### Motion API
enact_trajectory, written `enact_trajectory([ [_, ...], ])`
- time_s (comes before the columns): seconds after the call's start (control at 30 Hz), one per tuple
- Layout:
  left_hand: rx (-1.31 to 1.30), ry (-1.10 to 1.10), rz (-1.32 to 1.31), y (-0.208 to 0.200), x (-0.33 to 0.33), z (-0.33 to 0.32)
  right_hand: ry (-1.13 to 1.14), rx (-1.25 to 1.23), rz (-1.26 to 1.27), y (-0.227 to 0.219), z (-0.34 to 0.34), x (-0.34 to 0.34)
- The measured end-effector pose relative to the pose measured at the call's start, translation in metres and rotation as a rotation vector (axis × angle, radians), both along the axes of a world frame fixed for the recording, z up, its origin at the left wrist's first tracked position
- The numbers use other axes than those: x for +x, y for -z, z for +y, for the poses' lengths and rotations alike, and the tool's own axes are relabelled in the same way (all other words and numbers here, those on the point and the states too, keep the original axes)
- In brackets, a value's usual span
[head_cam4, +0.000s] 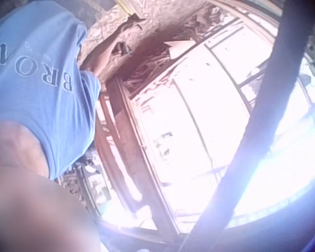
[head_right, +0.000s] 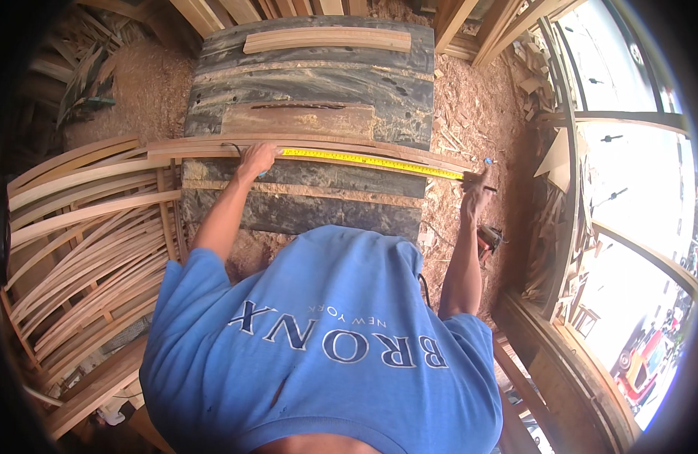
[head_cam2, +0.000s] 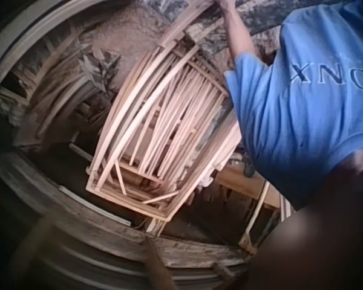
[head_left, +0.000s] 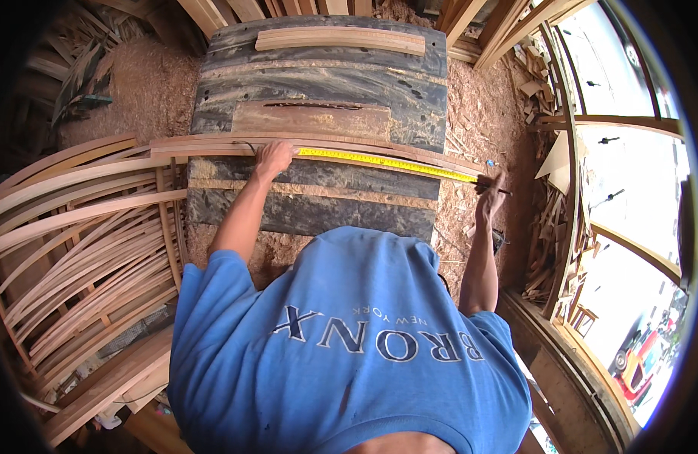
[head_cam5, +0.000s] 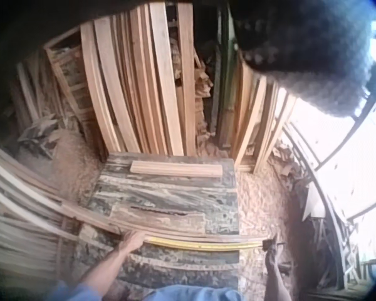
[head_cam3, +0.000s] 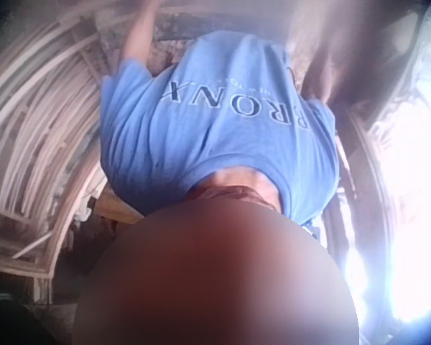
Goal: The person measures and cuts thin wooden strips using a tape measure and circular saw, then assembles them into a rectangular frame. The person repeatedly measures, marks, and cuts pieces, then joins them to form the frame structure.
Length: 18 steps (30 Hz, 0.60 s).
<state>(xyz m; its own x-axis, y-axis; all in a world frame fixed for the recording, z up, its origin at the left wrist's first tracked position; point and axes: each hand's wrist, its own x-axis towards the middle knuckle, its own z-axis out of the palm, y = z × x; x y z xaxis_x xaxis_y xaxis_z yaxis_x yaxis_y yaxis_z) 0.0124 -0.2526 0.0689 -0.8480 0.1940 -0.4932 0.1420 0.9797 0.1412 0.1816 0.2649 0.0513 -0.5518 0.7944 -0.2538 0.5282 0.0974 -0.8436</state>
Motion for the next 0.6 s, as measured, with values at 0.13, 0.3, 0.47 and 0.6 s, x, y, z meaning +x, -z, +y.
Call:
enact_trajectory([
  [0.13,0.028,0.015,-0.031,0.001,-0.002,-0.002,-0.545,-0.178,-0.260,-0.009,-0.060,-0.015],
  [0.3,0.043,0.014,-0.074,0.007,-0.007,-0.007,-1.015,-0.322,-0.705,0.008,-0.131,-0.001],
  [0.47,0.046,0.077,-0.187,0.009,-0.023,-0.014,-0.882,-0.411,-0.631,0.023,-0.145,0.047],
  [0.6,0.064,0.109,-0.259,0.011,-0.036,-0.014,-0.731,-0.466,-0.539,0.028,-0.139,0.056],
])
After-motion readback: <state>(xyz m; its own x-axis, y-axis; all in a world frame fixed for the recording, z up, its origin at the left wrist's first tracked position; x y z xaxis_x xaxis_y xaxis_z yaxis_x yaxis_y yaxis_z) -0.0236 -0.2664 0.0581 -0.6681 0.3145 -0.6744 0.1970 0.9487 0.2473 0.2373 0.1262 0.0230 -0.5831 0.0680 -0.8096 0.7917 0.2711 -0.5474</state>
